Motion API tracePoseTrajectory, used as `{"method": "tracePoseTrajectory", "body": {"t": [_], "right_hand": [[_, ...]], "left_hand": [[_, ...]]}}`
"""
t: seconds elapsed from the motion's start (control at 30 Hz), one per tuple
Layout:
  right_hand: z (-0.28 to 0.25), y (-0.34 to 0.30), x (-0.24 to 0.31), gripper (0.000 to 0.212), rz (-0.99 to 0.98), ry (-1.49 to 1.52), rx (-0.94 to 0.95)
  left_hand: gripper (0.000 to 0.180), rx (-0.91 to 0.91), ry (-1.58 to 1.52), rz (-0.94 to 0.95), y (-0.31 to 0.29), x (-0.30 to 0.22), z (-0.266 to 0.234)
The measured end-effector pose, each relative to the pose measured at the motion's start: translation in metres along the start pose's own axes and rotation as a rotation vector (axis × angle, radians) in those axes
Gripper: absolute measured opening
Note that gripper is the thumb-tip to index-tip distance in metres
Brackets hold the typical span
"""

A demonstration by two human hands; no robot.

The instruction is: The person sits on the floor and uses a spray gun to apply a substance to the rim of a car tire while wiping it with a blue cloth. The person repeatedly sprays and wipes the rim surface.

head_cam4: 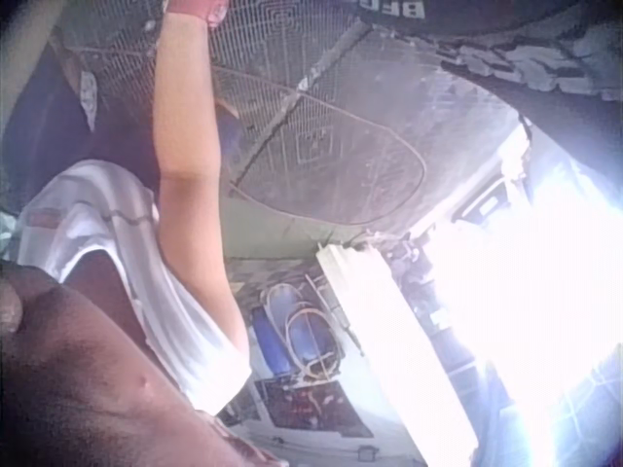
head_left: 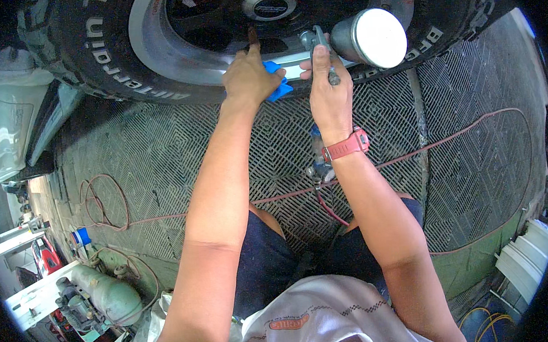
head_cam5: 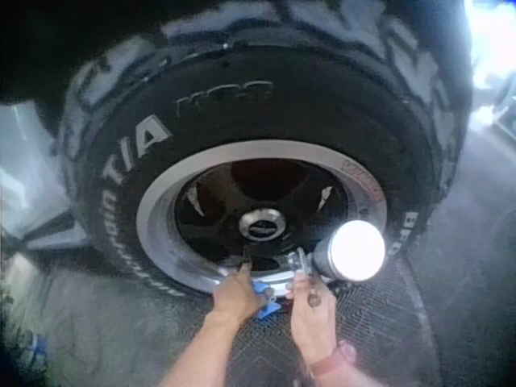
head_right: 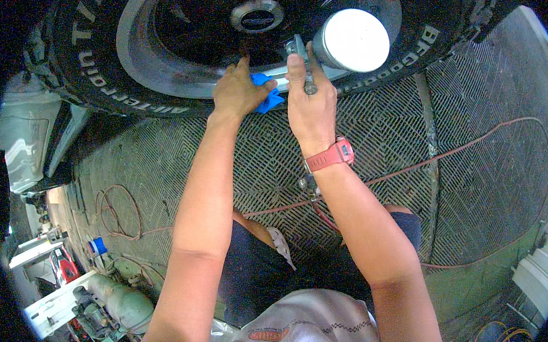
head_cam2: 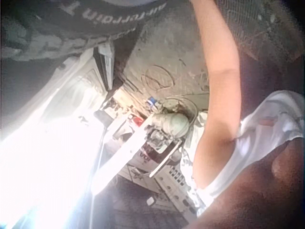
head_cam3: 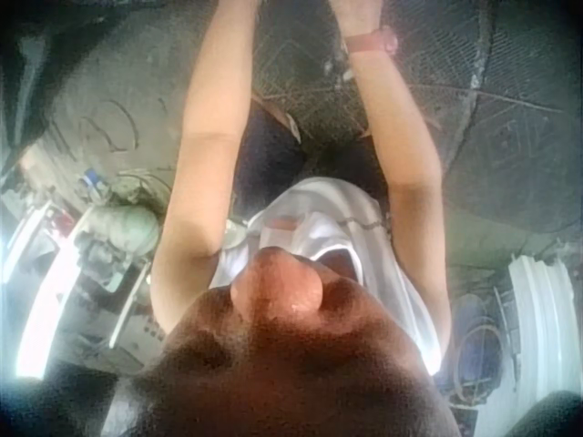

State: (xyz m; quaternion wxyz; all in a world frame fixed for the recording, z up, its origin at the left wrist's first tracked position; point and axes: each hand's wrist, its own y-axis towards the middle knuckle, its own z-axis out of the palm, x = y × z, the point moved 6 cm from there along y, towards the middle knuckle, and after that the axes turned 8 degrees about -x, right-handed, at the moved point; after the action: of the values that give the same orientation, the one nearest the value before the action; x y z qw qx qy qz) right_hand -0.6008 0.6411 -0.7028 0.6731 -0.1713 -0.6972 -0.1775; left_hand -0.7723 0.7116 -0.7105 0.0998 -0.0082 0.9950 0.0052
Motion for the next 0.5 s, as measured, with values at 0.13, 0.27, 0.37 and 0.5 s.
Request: {"method": "tracePoseTrajectory", "body": {"t": [0.13,0.27,0.37,0.5], "right_hand": [[0.004,0.000,0.005,0.072,0.173,0.101,0.143],[0.008,-0.006,0.009,0.074,0.172,0.131,0.204],[0.004,-0.008,0.015,0.076,0.127,0.093,0.175],[-0.003,-0.012,0.029,0.077,0.074,0.130,0.158]], "left_hand": [[0.098,-0.065,-0.041,0.025,0.001,-0.001,-0.003],[0.080,-0.140,-0.170,-0.022,0.004,0.000,-0.009],[0.069,-0.203,-0.495,-0.135,0.019,0.023,0.002],[0.062,-0.392,-1.470,-0.543,0.019,0.041,0.013]]}}
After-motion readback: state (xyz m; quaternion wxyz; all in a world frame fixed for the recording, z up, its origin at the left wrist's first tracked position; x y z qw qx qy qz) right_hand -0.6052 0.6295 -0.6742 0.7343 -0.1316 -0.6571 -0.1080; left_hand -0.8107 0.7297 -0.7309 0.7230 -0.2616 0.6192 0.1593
